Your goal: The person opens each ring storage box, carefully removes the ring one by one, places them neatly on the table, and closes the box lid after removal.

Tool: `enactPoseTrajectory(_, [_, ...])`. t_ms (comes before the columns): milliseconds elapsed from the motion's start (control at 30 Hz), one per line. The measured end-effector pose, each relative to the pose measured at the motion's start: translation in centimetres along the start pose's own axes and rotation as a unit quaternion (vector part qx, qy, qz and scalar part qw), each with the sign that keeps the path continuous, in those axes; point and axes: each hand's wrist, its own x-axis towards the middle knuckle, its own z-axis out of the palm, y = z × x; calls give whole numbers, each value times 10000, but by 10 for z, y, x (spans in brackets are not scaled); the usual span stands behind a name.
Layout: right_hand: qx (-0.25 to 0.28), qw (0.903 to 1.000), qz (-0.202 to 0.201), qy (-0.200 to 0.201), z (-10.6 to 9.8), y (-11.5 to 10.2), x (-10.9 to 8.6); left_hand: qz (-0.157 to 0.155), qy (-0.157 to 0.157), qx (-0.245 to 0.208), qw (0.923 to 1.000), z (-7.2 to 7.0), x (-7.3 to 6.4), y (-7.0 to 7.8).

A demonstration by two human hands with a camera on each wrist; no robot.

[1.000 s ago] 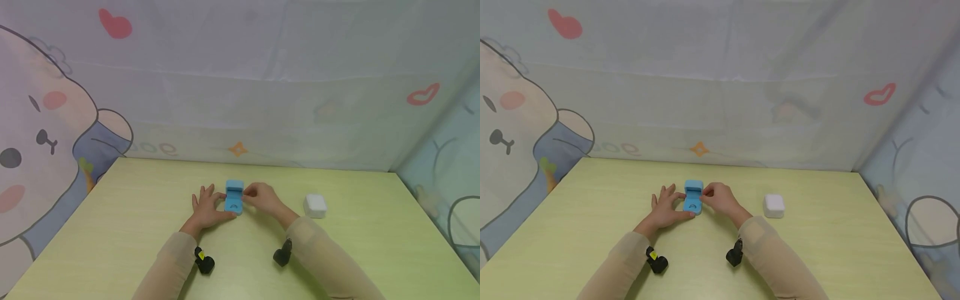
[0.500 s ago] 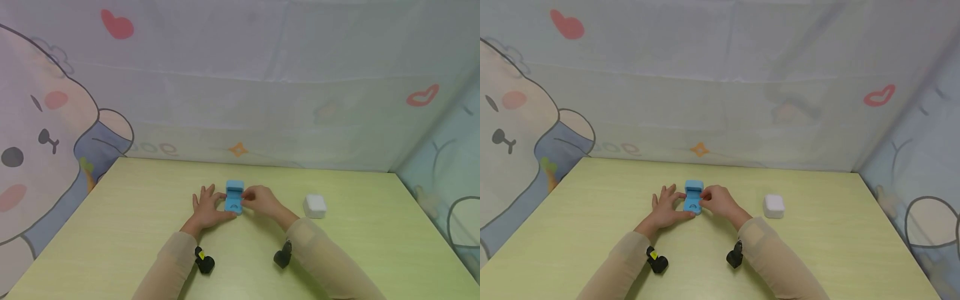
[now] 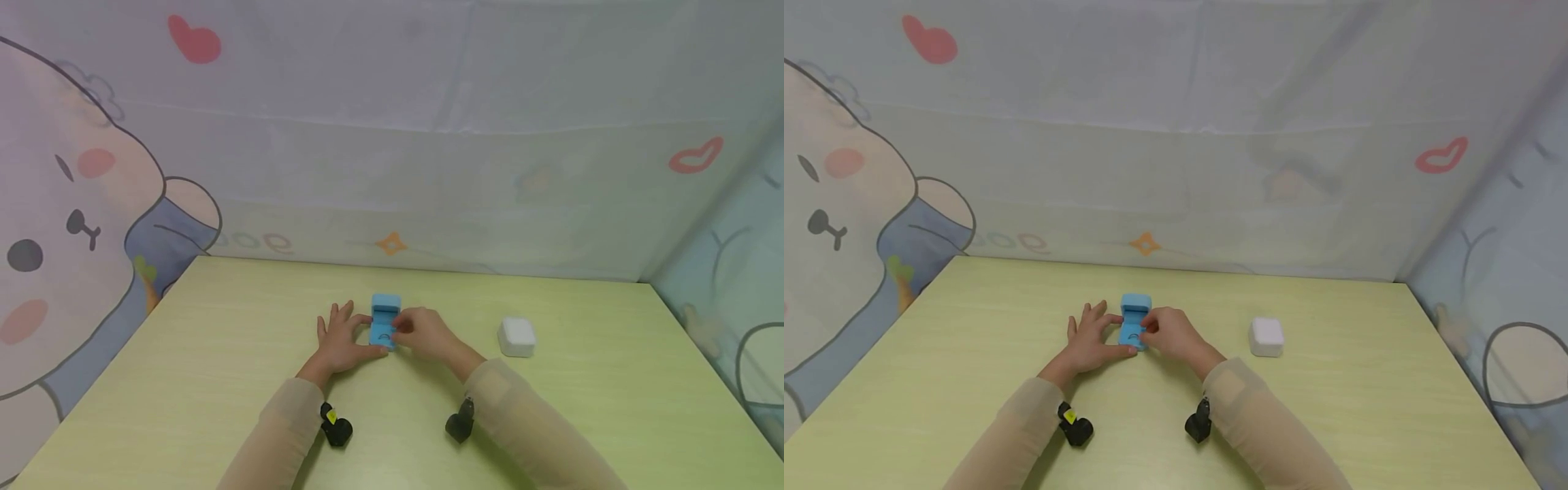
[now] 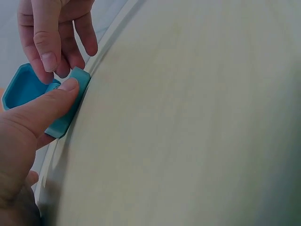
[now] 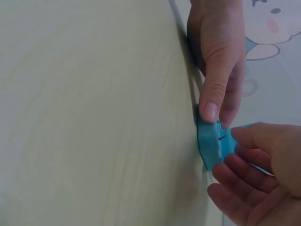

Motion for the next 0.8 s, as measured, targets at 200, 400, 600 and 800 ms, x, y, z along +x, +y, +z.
enactPoseTrajectory(200, [-63, 10000, -33, -26, 2, -1, -1, -6, -35, -18, 10000, 0, 0, 0])
enactPoseTrajectory(400, [-120, 9999, -86, -40, 4, -2, -1, 6, -20, -19, 10000, -1, -2, 1])
enactPoseTrajectory(600, [-205, 9996, -169, -34, 6, -5, -1, 29, -5, -31, 10000, -2, -3, 1])
enactPoseTrajectory(800, [-309, 9993, -194, -60, 9, -6, -1, 44, -8, -47, 10000, -2, -4, 1])
